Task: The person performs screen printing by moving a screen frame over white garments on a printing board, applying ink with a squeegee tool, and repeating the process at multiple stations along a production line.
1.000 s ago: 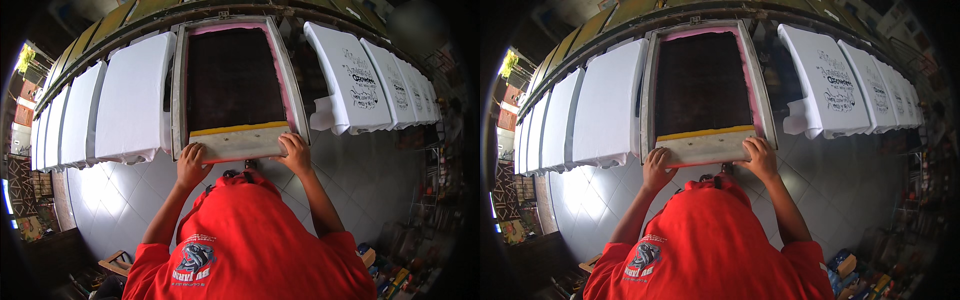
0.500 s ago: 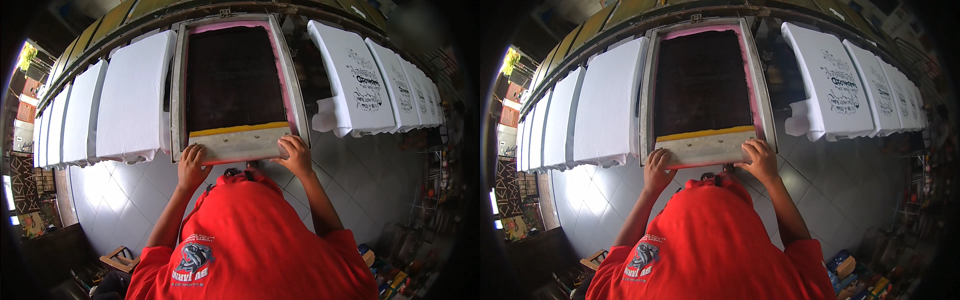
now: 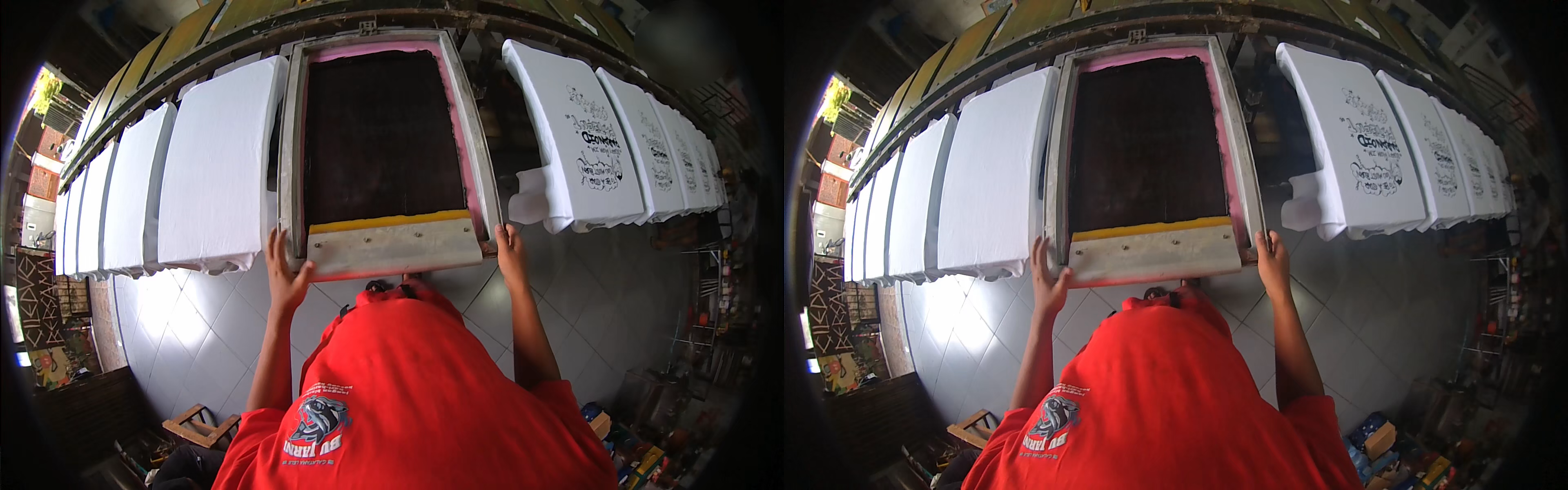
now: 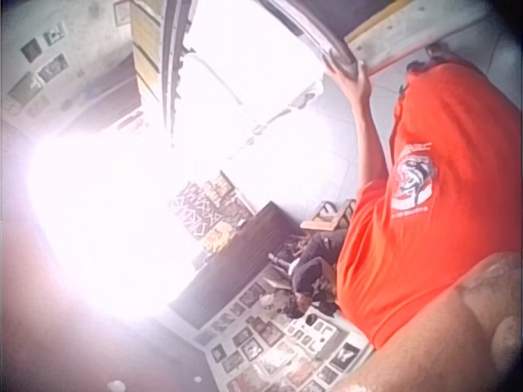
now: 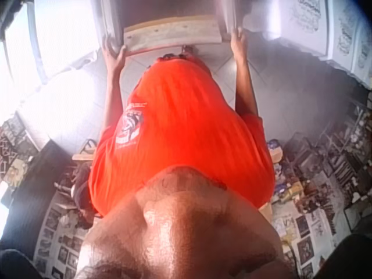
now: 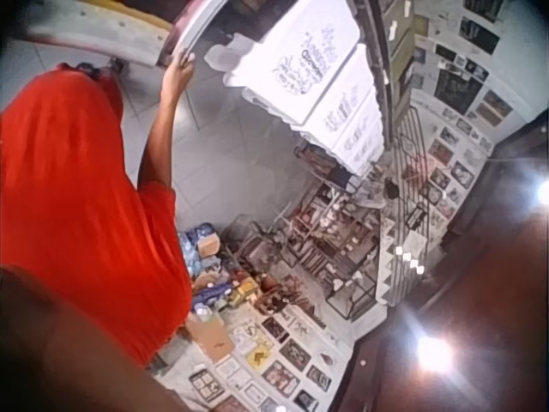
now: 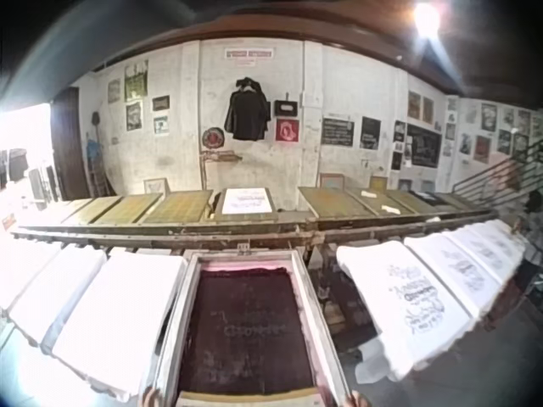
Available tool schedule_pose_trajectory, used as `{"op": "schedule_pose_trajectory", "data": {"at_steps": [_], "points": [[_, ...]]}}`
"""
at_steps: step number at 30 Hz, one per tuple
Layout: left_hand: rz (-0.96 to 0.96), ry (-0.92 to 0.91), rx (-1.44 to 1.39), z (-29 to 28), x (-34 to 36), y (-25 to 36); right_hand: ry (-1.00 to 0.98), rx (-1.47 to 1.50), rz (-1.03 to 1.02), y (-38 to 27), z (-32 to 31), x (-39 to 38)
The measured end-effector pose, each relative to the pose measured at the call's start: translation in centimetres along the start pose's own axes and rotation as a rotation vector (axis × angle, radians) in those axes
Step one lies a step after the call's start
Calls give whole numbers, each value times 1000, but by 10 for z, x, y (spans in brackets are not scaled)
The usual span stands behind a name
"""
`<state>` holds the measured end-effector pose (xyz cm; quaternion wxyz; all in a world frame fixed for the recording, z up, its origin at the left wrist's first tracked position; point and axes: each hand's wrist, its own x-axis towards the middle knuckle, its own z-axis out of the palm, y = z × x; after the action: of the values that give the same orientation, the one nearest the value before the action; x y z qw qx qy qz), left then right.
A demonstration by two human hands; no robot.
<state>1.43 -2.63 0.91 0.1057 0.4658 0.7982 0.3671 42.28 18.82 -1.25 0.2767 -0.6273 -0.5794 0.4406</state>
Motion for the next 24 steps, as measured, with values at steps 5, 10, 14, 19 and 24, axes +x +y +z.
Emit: {"op": "schedule_pose_trajectory", "data": {"at_steps": [5, 10, 14, 19, 24], "points": [[-639, 13, -434, 7, 19, -36, 11, 110, 76, 15, 6, 22], [-620, -34, -451, 4, 32, -36, 69, 105, 13, 3, 15, 23], [-630, -63, -361, -5, 42, -29, 52, 105, 29, -12, 7, 27], [-644, -45, -388, -1, 55, -30, 125, -59, 9, -4, 13, 41], [-576, -66, -239, -8, 53, -30, 103, -259, -53, -27, 2, 27]]}}
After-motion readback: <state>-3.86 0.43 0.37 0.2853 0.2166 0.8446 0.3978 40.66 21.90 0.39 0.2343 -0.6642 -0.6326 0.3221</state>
